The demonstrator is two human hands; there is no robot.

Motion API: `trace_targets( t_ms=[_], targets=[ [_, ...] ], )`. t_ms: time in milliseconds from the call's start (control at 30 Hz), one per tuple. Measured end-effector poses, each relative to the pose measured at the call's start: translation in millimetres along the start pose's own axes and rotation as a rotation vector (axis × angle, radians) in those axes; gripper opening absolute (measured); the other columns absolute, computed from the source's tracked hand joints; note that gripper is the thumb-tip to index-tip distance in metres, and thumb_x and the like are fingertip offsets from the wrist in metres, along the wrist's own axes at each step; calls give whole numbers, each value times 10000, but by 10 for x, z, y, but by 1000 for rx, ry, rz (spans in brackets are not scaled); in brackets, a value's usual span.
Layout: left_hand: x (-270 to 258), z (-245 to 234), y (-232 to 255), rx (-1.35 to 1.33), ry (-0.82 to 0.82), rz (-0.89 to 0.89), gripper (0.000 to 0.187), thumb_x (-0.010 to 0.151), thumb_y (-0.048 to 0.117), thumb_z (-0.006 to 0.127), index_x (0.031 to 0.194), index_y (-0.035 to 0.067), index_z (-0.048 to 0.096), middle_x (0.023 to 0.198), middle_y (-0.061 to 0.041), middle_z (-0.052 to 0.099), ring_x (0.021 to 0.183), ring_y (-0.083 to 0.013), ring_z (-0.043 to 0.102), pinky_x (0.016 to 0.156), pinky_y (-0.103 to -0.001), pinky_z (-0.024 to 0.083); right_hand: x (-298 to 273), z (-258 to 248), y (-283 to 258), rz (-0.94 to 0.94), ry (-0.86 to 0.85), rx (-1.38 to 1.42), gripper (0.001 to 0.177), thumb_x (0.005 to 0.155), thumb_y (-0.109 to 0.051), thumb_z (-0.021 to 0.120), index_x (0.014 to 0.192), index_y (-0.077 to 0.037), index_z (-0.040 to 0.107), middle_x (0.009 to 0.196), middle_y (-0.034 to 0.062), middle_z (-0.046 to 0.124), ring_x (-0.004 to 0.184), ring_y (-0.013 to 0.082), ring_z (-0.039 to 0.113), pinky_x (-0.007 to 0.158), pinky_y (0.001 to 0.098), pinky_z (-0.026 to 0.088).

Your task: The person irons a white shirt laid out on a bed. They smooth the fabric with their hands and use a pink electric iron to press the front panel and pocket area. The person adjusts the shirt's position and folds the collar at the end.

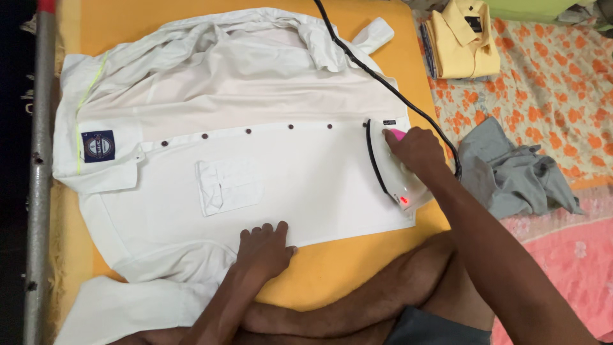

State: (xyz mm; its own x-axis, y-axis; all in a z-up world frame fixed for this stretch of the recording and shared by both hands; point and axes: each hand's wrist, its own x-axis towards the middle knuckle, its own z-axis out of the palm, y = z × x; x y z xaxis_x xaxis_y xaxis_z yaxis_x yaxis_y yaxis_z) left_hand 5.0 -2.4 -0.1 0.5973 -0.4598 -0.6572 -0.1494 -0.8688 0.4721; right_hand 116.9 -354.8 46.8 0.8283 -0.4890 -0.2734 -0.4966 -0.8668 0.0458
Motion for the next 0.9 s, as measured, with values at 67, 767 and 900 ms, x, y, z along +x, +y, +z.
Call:
trace_targets(
  t_ms=[67, 767, 900],
  targets=[
    [7, 5, 0, 3, 4, 2, 504, 966, 445, 609, 1328, 106, 522, 1243, -159, 621, 1196, -352, 574, 1036, -525, 385, 103, 21, 43, -30, 12, -15, 781, 952, -698, 572, 785, 52, 712, 599, 150, 666, 652, 313, 722, 710, 445, 604],
    [7, -32, 1, 5, -22, -1, 527, 974, 459, 587, 1358, 107, 503, 1291, -172, 600, 1243, -359, 555, 1059, -526, 376, 168, 203, 303, 23, 62, -92, 794, 992, -716, 478, 1058, 44, 699, 908, 224, 712, 889, 374, 726, 791, 479, 573],
    [-25, 19, -24, -5, -24, 11, 493, 982, 440, 575, 1339, 106, 516, 1288, -169, 604, 1248, -359, 549, 1065, -527, 366, 330, 97, 394, 163, -77, 50, 783, 1019, -677, 467, 933, 59, 721, 805, 196, 739, 804, 344, 749, 814, 469, 570]
  ],
)
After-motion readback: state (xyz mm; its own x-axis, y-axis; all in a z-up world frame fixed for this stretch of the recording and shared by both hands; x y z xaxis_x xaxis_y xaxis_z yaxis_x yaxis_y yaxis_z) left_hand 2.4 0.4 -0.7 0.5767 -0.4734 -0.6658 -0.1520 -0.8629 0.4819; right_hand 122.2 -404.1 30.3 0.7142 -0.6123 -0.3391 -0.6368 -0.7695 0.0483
